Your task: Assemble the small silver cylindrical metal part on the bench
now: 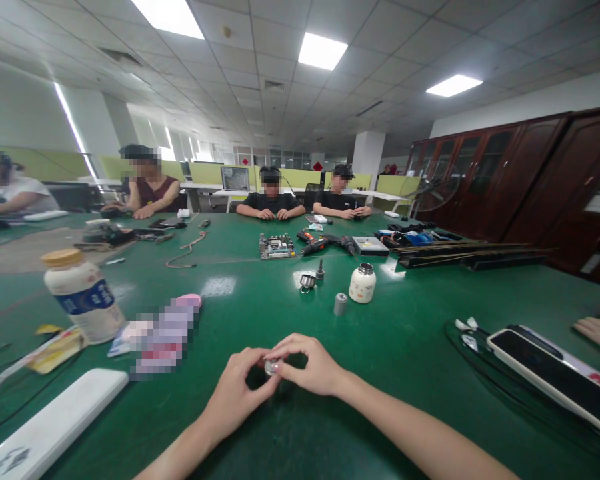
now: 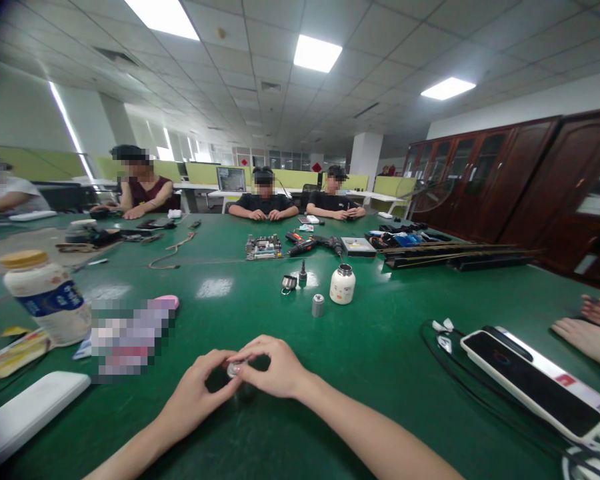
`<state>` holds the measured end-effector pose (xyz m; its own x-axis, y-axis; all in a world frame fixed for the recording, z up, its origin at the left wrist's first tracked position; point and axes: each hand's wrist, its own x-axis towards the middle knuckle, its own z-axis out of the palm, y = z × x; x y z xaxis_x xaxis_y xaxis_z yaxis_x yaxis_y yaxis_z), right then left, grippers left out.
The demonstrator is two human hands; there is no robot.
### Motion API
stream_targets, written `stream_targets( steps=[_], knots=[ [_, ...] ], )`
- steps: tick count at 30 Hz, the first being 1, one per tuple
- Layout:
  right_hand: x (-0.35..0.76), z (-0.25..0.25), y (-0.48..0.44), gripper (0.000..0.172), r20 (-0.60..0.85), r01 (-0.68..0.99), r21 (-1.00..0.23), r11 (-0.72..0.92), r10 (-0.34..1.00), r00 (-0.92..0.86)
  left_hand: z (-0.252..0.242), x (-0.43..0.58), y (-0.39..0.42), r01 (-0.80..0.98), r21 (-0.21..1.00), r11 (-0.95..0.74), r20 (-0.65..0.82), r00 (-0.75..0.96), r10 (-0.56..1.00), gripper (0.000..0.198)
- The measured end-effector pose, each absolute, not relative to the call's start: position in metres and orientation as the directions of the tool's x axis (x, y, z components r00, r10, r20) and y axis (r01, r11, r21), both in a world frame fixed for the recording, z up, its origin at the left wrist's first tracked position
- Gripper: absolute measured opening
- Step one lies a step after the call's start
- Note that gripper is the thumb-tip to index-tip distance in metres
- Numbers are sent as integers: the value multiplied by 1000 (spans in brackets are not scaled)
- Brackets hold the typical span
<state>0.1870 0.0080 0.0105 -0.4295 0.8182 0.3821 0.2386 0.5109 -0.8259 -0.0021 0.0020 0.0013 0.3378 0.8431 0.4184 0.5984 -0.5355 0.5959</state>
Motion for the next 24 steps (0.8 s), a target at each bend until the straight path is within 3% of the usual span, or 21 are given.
stream_targets(
  steps=[3,5,9,14,17,24],
  knots=[
    [189,0,17,27,325,137,-908,397,871,-369,1,-2,2,604,591,-535,413,344,843,23],
    [191,-8,27,28,266,82,-953,291,936,-230,2,-2,2,611,588,-530,405,346,847,22],
    [199,-20,42,27,183,159,-971,177,983,19,3,-2,1,609,588,-532,406,346,846,22],
    [198,-22,35,20,196,412,-886,215,977,-89,3,-2,1,611,588,-530,396,354,848,24],
    [195,-22,29,17,237,473,-845,251,967,-91,3,-2,1,613,584,-532,398,354,846,24],
    [202,-15,36,66,350,228,-928,294,899,265,2,-2,1,603,594,-532,398,354,846,25]
  ],
)
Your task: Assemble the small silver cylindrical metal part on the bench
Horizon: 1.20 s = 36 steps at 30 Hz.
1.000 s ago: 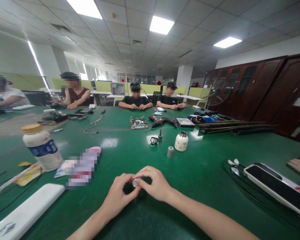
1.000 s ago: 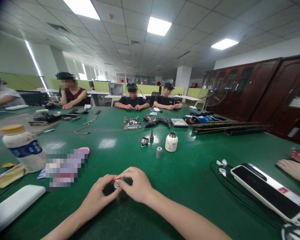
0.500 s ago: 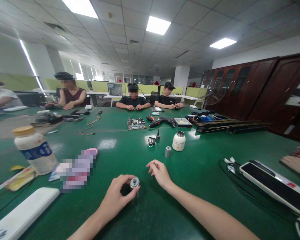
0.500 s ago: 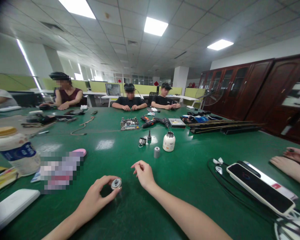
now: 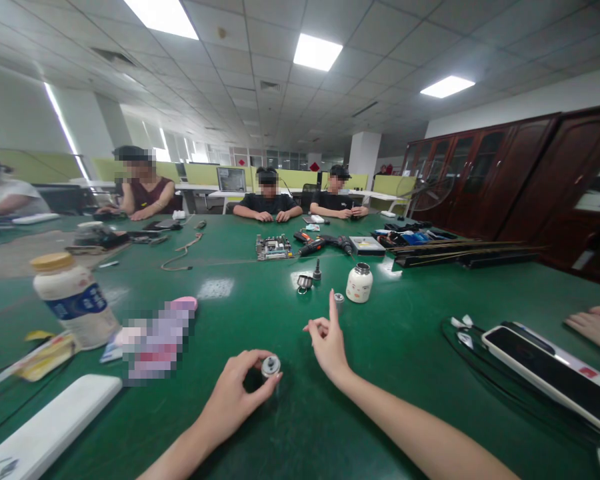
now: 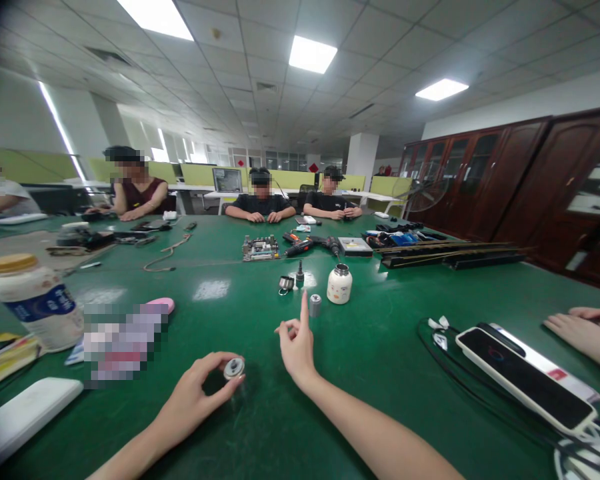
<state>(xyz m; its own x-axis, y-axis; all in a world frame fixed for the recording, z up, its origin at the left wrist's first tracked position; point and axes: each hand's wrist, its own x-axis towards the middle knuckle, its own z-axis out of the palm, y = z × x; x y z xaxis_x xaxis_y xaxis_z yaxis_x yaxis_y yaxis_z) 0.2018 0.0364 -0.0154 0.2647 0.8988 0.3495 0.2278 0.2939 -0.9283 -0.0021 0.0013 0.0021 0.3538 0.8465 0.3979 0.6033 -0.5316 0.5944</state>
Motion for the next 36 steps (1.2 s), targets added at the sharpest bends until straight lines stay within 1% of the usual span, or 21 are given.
stream_targets(
  steps=[2,3,5,7,8,10,14,19,22,25,27,30,33,36],
  knots=[
    [202,-13,34,68,416,216,-906,365,864,283,1,-3,1,603,593,-534,397,358,845,25],
    [202,-12,32,66,452,222,-887,405,860,238,0,-3,2,604,592,-534,396,359,845,25],
    [198,-11,24,57,510,238,-840,487,859,41,-3,-4,3,603,592,-535,397,359,845,25],
    [193,-9,15,43,527,248,-788,564,825,-201,-7,-5,5,591,593,-546,403,369,837,28],
    [191,-7,10,36,526,254,-764,593,801,-286,-8,-6,6,582,593,-557,407,381,831,30],
    [187,-4,4,28,515,273,-743,612,782,-350,-11,-7,8,568,587,-577,410,405,817,32],
    [183,0,3,23,477,304,-771,560,824,-307,-12,-7,9,577,571,-584,397,428,812,31],
    [181,0,7,15,479,290,-790,540,839,-258,-8,-6,7,576,569,-587,387,443,809,31],
    [180,4,7,15,501,285,-787,547,837,-221,-8,-6,6,578,564,-590,389,444,807,32],
    [184,7,11,17,522,269,-803,532,845,-114,-8,-5,7,592,556,-584,387,437,812,34],
    [188,5,17,18,503,283,-821,495,863,-52,-7,-5,6,602,551,-577,382,433,816,35],
    [196,-5,26,14,407,404,-824,398,911,-67,-6,-4,5,605,548,-578,384,432,816,34],
    [201,-17,31,5,324,593,-731,337,937,-133,-5,-4,5,601,545,-585,385,440,811,33],
    [203,-21,31,5,305,676,-651,345,935,-184,-6,-4,4,593,545,-593,391,446,805,32]
  ],
)
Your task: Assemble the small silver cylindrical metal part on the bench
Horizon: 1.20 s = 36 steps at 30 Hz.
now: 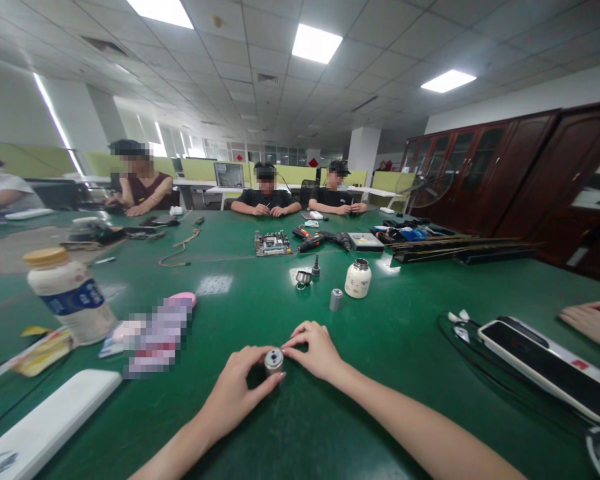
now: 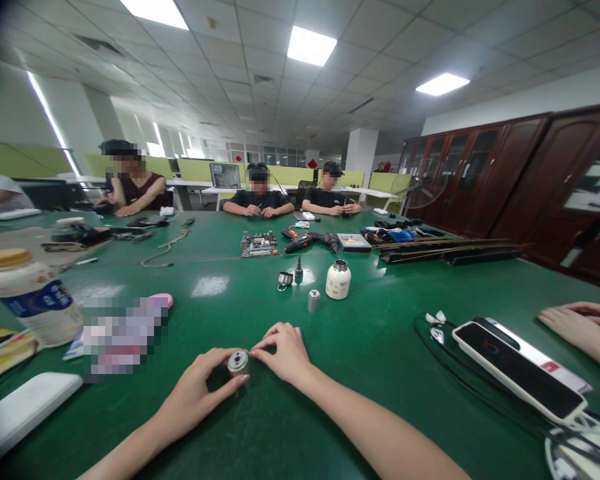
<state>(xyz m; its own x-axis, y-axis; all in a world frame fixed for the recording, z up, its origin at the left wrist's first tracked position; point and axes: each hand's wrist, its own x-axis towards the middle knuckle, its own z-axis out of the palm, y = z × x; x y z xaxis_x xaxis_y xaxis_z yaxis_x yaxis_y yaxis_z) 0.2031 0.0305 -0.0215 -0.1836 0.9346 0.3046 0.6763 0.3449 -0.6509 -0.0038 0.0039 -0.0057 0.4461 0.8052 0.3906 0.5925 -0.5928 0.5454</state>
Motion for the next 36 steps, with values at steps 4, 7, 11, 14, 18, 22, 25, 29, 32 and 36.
stream_targets(
  steps=[4,7,11,14,18,22,25,29,32,36],
  knots=[
    [203,-20,29,8,306,705,-614,354,931,-200,-5,-4,2,590,543,-597,394,449,802,32],
    [202,-16,27,6,332,703,-607,371,922,-199,-4,-4,1,598,543,-590,380,452,807,32],
    [195,-7,22,6,446,528,-721,449,884,-142,-4,-4,3,606,555,-571,354,449,821,32],
    [186,-1,14,7,517,360,-760,541,839,-168,-4,-4,4,596,569,-567,342,455,822,32],
    [181,1,8,10,530,291,-775,562,827,-188,-3,-4,3,588,581,-562,327,464,823,32],
    [182,1,7,12,546,283,-763,582,813,-200,-2,-4,2,593,579,-559,319,466,825,34],
    [183,1,7,12,531,291,-763,577,817,-225,-1,-3,1,600,565,-566,326,467,822,35],
    [183,1,7,13,524,281,-784,554,833,-180,1,-2,1,597,553,-581,342,473,812,35],
    [182,-1,7,14,497,264,-803,535,845,-198,2,-2,1,590,549,-592,359,473,805,34],
    [181,0,7,16,478,241,-824,512,858,-189,2,-3,1,587,543,-601,362,482,798,33]
  ],
)
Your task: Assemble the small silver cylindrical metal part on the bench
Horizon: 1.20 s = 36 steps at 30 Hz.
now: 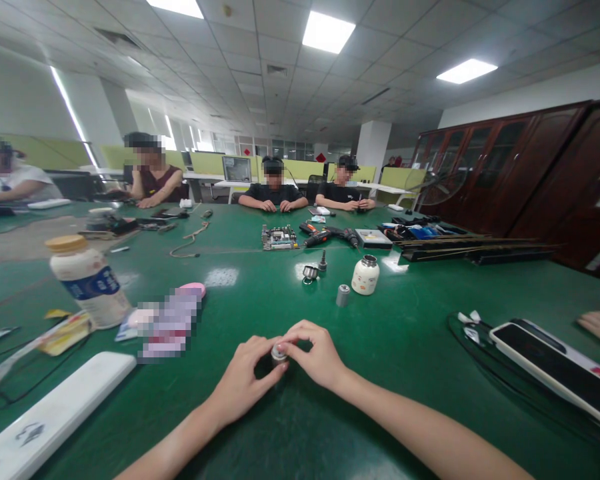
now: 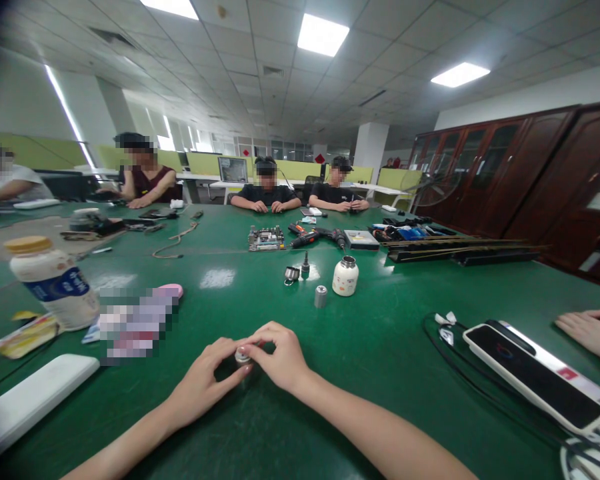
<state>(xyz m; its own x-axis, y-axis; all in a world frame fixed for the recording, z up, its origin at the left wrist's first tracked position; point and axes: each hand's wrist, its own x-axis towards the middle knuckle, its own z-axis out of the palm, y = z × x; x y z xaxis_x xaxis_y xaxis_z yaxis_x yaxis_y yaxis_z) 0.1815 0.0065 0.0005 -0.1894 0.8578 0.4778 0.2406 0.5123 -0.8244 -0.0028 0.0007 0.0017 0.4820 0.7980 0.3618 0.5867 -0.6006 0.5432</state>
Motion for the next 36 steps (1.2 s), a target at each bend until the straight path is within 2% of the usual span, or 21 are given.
stream_targets(
  steps=[5,15,22,29,36],
  knots=[
    [180,3,5,16,480,202,-840,503,864,-155,0,-2,-1,581,534,-615,362,500,787,27],
    [182,3,6,15,436,243,-840,485,870,-230,3,0,-4,577,528,-623,377,498,781,27],
    [184,-1,6,10,445,228,-825,517,843,-301,-7,-1,-6,612,537,-580,434,389,813,36],
    [185,-13,10,41,360,87,-906,414,863,-355,-12,-4,-1,594,586,-551,473,302,828,40],
    [183,-16,13,41,308,65,-932,356,874,-377,0,-5,-2,484,680,-551,463,299,834,26]
  ],
)
